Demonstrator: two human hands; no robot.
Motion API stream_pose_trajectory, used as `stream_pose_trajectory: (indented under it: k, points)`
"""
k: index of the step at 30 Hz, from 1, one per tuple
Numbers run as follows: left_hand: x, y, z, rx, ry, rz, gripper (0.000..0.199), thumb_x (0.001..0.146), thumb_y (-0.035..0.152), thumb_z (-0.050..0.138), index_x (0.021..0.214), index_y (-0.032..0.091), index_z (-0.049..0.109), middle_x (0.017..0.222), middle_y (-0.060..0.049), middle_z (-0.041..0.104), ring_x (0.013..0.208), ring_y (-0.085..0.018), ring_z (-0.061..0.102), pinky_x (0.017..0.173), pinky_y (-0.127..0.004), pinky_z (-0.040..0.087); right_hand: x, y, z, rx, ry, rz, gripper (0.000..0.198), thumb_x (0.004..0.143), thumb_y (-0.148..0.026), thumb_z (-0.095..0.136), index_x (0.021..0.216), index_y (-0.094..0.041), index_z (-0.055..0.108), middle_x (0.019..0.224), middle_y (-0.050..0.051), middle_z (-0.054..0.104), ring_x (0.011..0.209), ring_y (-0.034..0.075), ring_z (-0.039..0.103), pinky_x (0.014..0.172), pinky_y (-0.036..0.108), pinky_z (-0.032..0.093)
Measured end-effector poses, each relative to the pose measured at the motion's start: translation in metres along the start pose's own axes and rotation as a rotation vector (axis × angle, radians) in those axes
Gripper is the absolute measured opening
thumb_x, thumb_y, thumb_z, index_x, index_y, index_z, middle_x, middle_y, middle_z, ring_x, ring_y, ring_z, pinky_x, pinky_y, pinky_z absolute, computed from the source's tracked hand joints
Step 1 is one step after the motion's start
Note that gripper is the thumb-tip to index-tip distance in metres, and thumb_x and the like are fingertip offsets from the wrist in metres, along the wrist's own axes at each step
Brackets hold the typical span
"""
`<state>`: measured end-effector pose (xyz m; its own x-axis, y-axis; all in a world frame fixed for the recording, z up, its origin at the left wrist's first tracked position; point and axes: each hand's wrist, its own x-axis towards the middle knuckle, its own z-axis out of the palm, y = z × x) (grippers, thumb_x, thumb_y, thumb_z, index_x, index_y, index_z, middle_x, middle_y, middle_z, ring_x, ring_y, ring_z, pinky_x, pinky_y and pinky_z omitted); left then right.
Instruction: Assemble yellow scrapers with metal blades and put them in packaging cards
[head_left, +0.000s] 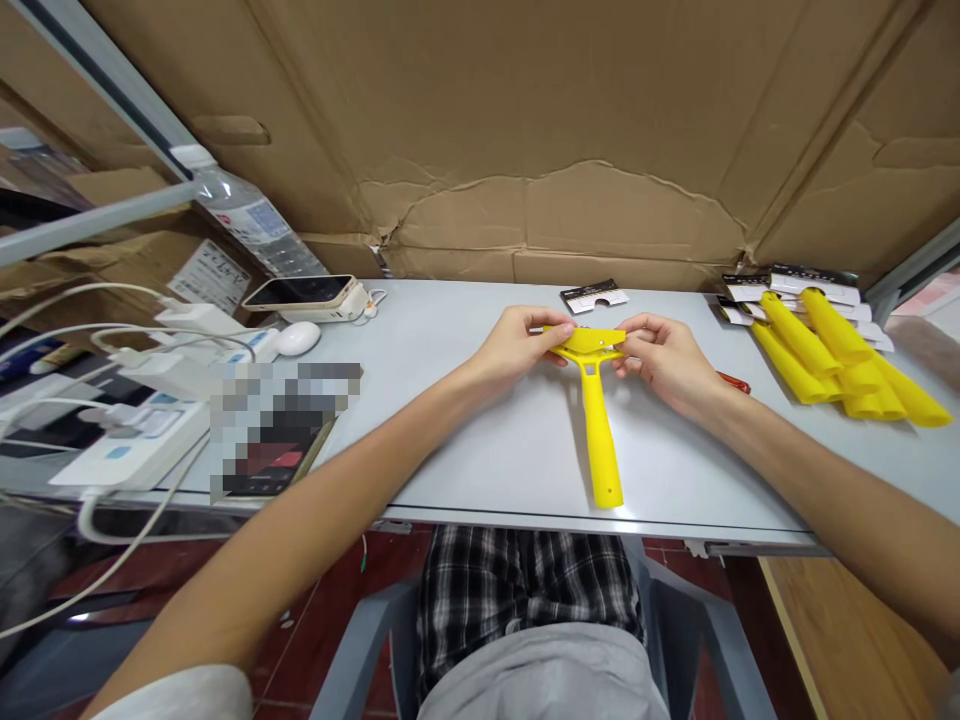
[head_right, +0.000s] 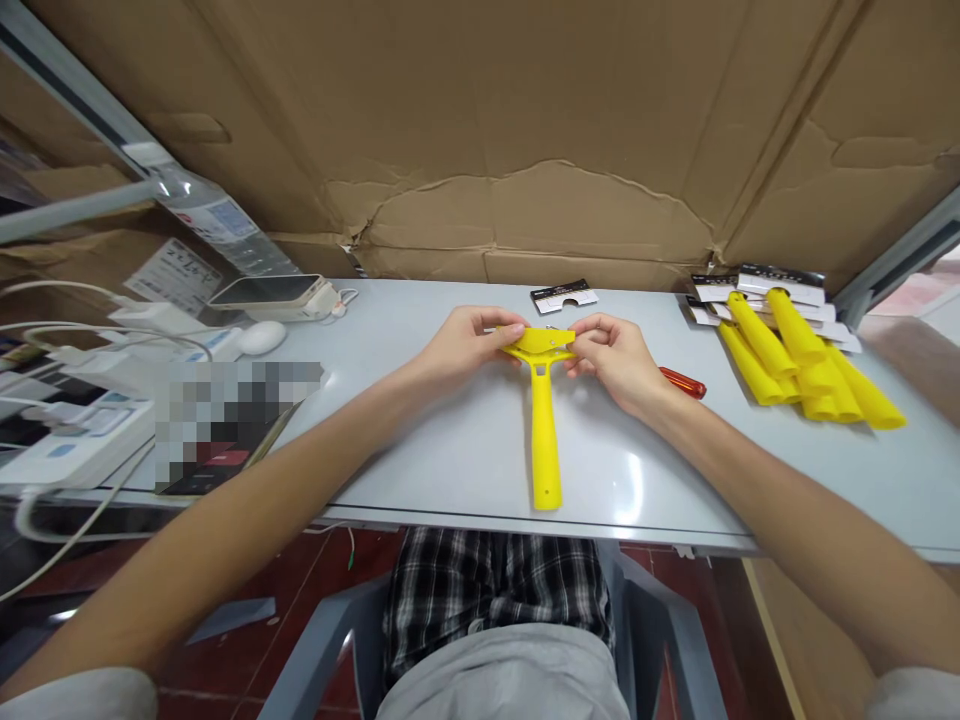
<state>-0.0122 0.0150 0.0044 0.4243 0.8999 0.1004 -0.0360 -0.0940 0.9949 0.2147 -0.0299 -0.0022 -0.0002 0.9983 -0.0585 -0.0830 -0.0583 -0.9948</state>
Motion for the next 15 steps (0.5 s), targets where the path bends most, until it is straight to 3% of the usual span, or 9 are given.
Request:
stream_pose_trajectory:
  k: [6,15]
  points:
    - [-0.0028,0.0038,0.0023,0.027,0.006,-0.021,0.021,0.082,0.028,0.09,0.093,0.012,0.081,0.095,-0.01,0.082,0.083,-0.018,0.075,0.076,-0.034,0.063,-0.0002,-0.0019,-0.0021,-0.025,-0.028,-0.008,0.04,0.073,-0.027,0.084,0.105,-0.013,0.062,0.095,0.009,0.073,0.071,0.01,0.069,0.064,0.022,0.059]
    - [-0.002,-0.0003,0.0022,0.087,0.016,-0.005,0.024,0.082,0.031,0.091,0.094,0.012,0.083,0.095,-0.011,0.082,0.083,-0.019,0.074,0.077,-0.036,0.063,0.0023,-0.0024,-0.0015,0.058,-0.039,0.081,0.037,0.079,-0.021,0.081,0.112,-0.011,0.066,0.102,0.011,0.074,0.076,0.011,0.071,0.066,0.022,0.06]
